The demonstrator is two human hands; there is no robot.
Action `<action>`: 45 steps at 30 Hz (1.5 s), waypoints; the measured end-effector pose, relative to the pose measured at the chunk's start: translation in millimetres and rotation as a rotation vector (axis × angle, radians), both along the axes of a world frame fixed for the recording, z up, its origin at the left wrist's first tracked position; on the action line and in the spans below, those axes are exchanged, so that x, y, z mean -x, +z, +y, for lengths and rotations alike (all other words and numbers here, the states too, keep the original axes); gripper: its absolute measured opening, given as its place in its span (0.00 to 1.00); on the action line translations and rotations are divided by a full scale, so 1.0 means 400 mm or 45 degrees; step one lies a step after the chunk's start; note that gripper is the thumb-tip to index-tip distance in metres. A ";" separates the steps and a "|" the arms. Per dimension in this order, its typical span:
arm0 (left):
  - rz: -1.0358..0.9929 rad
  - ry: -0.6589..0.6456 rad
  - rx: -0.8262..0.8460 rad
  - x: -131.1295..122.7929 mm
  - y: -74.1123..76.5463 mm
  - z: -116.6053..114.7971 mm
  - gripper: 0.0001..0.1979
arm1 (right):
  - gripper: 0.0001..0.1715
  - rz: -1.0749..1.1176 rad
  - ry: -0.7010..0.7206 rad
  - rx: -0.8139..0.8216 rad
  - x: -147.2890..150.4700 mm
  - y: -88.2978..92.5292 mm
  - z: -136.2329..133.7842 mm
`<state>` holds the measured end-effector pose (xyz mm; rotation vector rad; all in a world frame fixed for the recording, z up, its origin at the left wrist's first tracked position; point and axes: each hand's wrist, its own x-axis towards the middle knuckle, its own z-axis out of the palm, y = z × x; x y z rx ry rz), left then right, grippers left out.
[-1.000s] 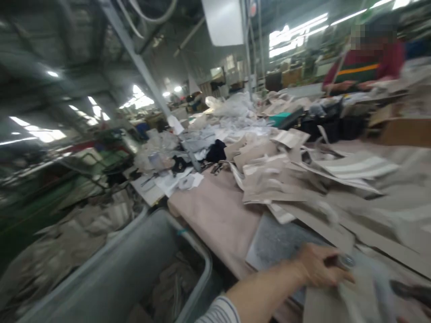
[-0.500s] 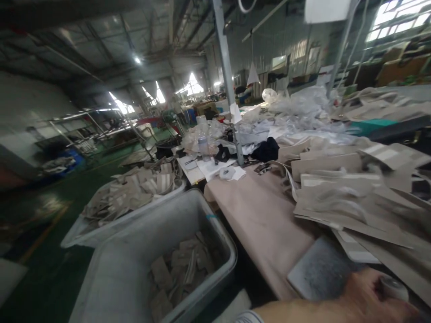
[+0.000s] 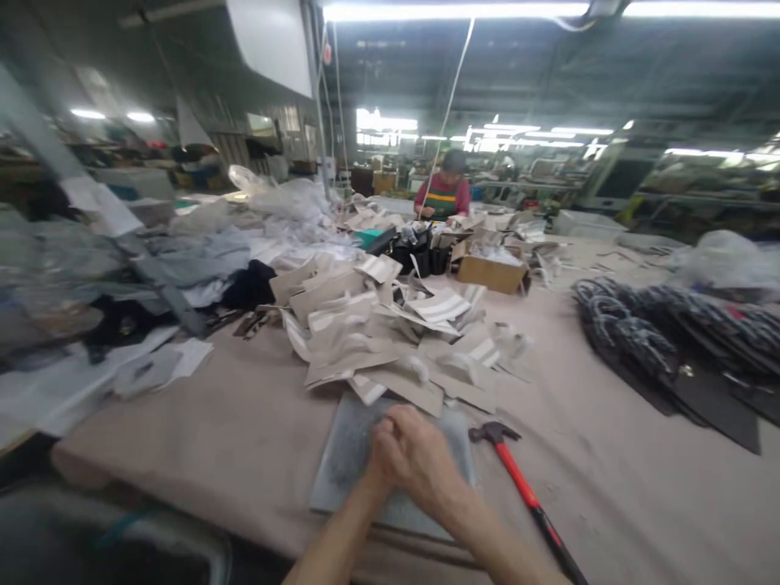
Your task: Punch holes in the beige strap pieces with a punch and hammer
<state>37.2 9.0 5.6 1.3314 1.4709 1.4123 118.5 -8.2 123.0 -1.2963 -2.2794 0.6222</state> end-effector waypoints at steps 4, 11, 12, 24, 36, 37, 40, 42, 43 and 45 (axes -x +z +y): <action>0.082 0.045 -0.048 0.012 -0.021 0.002 0.11 | 0.21 -0.258 -0.426 -0.141 -0.167 -0.064 0.184; 0.227 0.050 -0.018 0.015 -0.050 0.014 0.12 | 0.36 -0.442 -0.377 -0.077 -0.291 -0.101 0.400; 0.243 0.054 -0.022 0.015 -0.052 0.013 0.12 | 0.33 -0.466 -0.340 -0.073 -0.287 -0.096 0.410; 0.188 0.074 0.062 0.024 -0.027 0.011 0.14 | 0.23 -0.618 -0.312 -0.049 -0.282 0.008 0.166; -0.179 0.018 0.077 0.037 -0.042 0.021 0.14 | 0.21 0.394 -0.162 -0.072 -0.214 -0.220 -0.121; -0.218 0.017 0.072 0.037 -0.036 0.023 0.15 | 0.21 0.429 -0.119 -0.040 -0.218 -0.220 -0.120; -0.289 0.026 0.043 0.035 -0.010 0.023 0.16 | 0.19 0.489 -0.075 0.027 -0.228 -0.238 -0.110; -0.269 0.010 0.015 0.033 0.006 0.017 0.15 | 0.19 0.502 -0.158 0.006 -0.228 -0.260 -0.106; -0.244 -0.005 0.002 0.031 0.010 0.013 0.15 | 0.20 0.501 -0.213 -0.017 -0.224 -0.271 -0.108; -0.193 -0.037 -0.004 0.026 0.009 0.005 0.13 | 0.21 0.473 -0.291 -0.023 -0.212 -0.290 -0.120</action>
